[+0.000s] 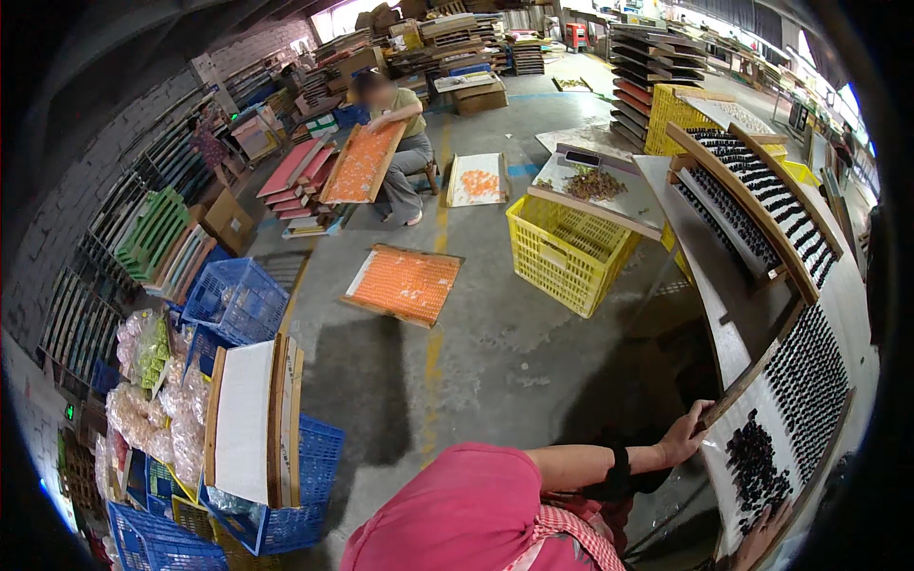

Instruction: Arranging small black parts onto a grid tray and transferring them to a container/bag.

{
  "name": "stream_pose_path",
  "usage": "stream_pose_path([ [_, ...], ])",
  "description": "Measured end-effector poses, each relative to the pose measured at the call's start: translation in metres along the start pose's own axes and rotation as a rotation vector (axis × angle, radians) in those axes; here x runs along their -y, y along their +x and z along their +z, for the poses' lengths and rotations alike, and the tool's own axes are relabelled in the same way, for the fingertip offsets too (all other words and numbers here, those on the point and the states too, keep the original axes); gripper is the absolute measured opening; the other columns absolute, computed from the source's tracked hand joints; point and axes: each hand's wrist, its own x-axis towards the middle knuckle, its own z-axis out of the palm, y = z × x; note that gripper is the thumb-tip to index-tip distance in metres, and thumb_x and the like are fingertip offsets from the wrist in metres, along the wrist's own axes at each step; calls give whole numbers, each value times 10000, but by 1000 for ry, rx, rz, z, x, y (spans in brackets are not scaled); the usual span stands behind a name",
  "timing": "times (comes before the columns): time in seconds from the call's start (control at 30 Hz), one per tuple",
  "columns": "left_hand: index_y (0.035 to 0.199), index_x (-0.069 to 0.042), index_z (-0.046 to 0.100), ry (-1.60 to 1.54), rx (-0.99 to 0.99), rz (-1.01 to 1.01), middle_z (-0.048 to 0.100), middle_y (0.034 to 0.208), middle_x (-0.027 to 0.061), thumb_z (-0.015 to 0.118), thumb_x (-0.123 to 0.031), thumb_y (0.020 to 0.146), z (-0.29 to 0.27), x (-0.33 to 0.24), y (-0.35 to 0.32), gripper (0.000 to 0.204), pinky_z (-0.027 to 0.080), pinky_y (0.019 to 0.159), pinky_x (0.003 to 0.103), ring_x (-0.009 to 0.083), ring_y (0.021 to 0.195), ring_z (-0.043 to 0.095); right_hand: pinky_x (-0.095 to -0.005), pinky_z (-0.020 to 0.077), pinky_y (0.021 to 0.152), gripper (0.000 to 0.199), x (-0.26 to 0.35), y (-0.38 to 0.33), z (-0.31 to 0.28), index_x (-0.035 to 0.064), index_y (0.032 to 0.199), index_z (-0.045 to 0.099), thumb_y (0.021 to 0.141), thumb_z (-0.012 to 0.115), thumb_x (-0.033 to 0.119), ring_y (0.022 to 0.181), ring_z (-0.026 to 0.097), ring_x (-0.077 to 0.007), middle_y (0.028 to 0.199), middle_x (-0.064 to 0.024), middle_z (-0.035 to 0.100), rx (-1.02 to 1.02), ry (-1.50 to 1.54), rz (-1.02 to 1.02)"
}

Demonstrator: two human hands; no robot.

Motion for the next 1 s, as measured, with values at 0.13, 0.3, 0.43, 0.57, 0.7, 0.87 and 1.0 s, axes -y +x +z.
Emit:
stream_pose_path([
  [0.13, 1272, -34, 329, 35, -50, 109, 545, 1097, 199, 518, 23, 820, -2, 10, 3, 493, 411, 906, 345, 312, 1069, 549, -436, 237, 1100, 569, -12, 18, 8, 139, 1431, 305, 961, 348, 458, 1340, 260, -337, 1486, -123, 258, 74, 166, -30],
  [0.3, 1274, -39, 327, 70, -22, 95, 544, 1098, 196, 514, 25, 821, -1, 9, 1, 495, 426, 884, 344, 301, 1049, 555, -377, 202, 1119, 477, -70, 46, 65, 23, 1403, 325, 994, 342, 267, 1366, 233, -305, 1472, -171, 266, -67, 213, -140],
  [0.43, 1287, -25, 316, -6, 32, -40, 546, 1137, 185, 529, -47, 861, -4, -4, 0, 477, 407, 931, 354, 250, 1079, 543, -376, 231, 1099, 466, -61, 48, 56, 13, 1384, 355, 989, 351, 260, 1328, 283, -329, 1444, -185, 302, -40, 274, -220],
  [0.57, 1281, -26, 319, 59, -23, 91, 549, 1117, 178, 527, -39, 863, -3, 7, 3, 467, 414, 918, 348, 240, 1053, 550, -396, 247, 1080, 481, -57, 52, 47, 2, 1367, 373, 965, 419, 262, 1288, 334, -345, 1423, -195, 335, -49, 84, -183],
  [0.7, 1278, -28, 320, 34, -12, 66, 547, 1113, 181, 529, -32, 864, -5, 9, 5, 464, 415, 916, 342, 243, 1055, 546, -396, 241, 1083, 498, -43, 58, 38, -2, 1363, 379, 951, 456, 266, 1295, 330, -348, 1416, -195, 350, -128, 147, -256],
  [0.87, 1279, -32, 322, 25, -11, -4, 545, 1111, 184, 533, -22, 861, -7, 6, 4, 468, 420, 909, 336, 241, 1048, 548, -369, 234, 1095, 483, -39, 69, 51, -17, 1351, 392, 937, 476, 218, 1316, 323, -302, 1417, -177, 363, -63, 478, -186],
  [1.0, 1281, -31, 327, 42, -56, 34, 539, 1098, 178, 526, -30, 869, -3, 8, 2, 458, 420, 908, 341, 237, 1046, 545, -357, 239, 1095, 458, -17, 59, 26, -25, 1333, 416, 935, 475, 194, 1313, 332, -281, 1408, -170, 377, 13, 581, -218],
])
